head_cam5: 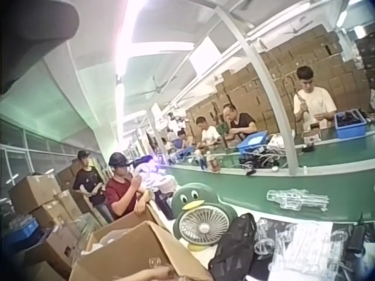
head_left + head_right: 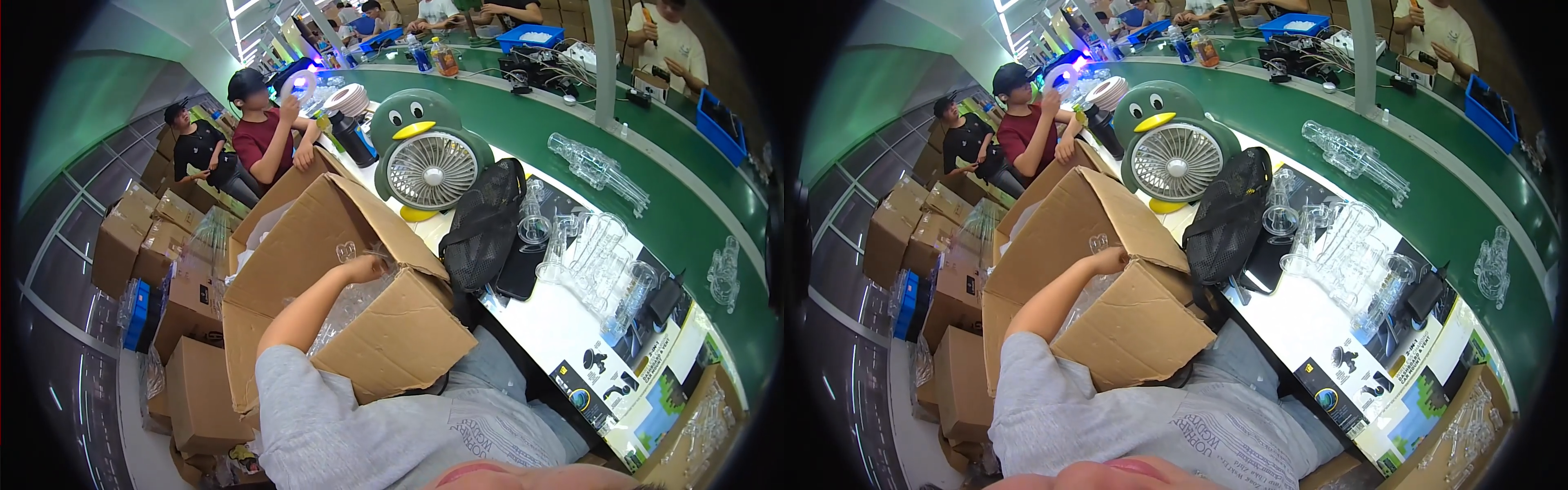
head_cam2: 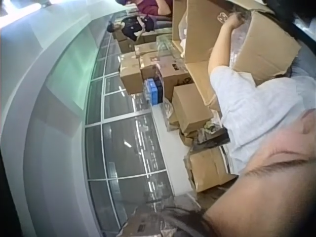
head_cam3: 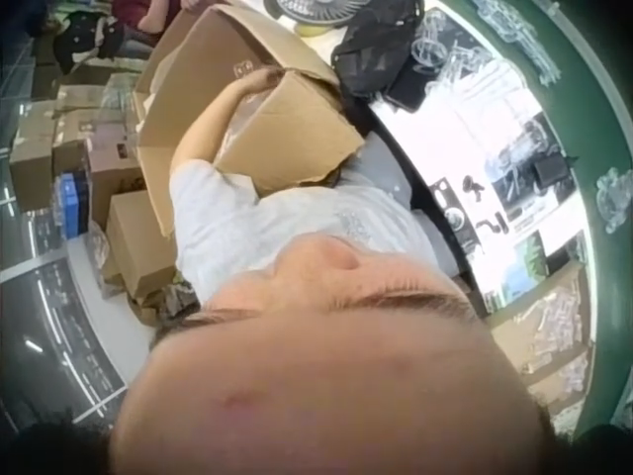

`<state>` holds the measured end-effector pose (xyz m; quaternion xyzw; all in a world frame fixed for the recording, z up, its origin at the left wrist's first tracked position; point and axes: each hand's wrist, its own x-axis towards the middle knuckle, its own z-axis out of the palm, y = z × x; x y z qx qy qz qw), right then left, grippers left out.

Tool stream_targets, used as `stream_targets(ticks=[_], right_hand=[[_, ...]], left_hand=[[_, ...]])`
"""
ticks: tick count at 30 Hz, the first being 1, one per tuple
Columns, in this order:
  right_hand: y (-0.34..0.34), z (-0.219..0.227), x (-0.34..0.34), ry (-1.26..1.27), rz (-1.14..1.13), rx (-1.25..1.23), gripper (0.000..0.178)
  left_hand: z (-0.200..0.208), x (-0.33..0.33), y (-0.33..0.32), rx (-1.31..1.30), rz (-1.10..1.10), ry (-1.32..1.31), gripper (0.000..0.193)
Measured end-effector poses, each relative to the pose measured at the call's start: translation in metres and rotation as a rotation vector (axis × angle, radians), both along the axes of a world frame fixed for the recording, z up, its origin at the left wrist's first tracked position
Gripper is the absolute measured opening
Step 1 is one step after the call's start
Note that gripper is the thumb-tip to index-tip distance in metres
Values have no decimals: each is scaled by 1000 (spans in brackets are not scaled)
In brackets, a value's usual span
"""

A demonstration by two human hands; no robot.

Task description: Assembling and inspecting clear plastic components for a product, using a squeeze bottle to apply liquid and fitting parts together.

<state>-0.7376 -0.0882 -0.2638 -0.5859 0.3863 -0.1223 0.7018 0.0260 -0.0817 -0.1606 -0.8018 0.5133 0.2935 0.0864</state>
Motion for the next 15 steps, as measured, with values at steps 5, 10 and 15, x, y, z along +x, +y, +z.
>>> stream_targets(ticks=[5, 10, 15], right_hand=[[9, -18, -12, 69, 48, 2, 62], [19, -32, -20, 152, 83, -5, 65], [42, -43, -39, 258, 96, 11, 68]], left_hand=[[-51, 43, 18, -115, -74, 280, 50], [-40, 11, 7, -173, -105, 45, 49], [62, -10, -1, 133, 137, 116, 46]])
